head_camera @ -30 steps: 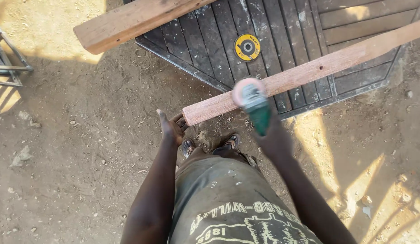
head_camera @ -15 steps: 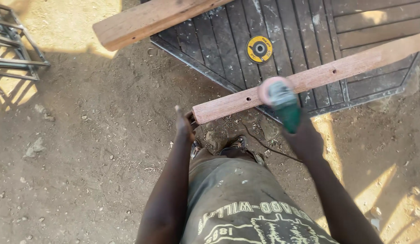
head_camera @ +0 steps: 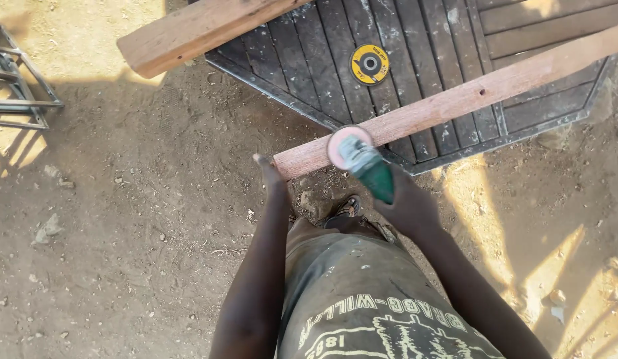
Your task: Sanding curved and straight wooden planks using an angle grinder with a sanding disc
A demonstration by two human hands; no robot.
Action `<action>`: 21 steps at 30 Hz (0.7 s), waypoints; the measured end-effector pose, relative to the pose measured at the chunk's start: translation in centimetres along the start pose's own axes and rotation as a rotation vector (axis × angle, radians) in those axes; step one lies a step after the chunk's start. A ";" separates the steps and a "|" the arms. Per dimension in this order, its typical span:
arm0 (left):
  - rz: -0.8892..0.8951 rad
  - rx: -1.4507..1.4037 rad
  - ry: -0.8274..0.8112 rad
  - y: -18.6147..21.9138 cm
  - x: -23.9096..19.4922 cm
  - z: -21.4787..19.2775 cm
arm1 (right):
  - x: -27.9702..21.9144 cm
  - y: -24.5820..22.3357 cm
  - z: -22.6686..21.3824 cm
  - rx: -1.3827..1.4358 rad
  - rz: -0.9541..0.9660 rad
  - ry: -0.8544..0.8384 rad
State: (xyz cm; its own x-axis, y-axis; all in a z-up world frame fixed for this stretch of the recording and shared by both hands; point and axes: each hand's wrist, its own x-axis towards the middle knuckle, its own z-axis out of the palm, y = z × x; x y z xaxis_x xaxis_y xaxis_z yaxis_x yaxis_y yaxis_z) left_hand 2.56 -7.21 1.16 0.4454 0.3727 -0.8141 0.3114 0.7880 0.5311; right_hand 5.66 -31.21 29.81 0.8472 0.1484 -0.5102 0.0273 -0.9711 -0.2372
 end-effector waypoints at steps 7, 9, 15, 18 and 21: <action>0.056 0.052 0.086 2.3 -2.7 1.6 | 0.7 3.9 -4.6 0.067 -0.012 -0.067; 0.087 0.198 0.209 2.6 -3.8 2.5 | 2.8 8.8 -4.7 -0.043 0.091 0.033; 0.376 0.263 0.376 -1.6 2.0 1.5 | 4.3 17.6 -12.1 0.032 0.196 0.253; 0.161 0.422 0.522 3.2 -5.2 6.2 | 4.9 20.2 -15.2 0.132 0.240 0.406; 0.120 0.321 0.490 4.5 -8.3 7.7 | 6.7 23.3 -15.7 0.139 0.224 0.494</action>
State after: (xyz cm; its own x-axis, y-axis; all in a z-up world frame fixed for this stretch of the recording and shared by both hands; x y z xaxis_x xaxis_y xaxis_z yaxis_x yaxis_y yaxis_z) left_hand 6.76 -10.56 12.13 0.0778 0.6926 -0.7171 0.5547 0.5676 0.6084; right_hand 20.27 -55.75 33.81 0.9730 -0.1967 -0.1203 -0.2240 -0.9301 -0.2911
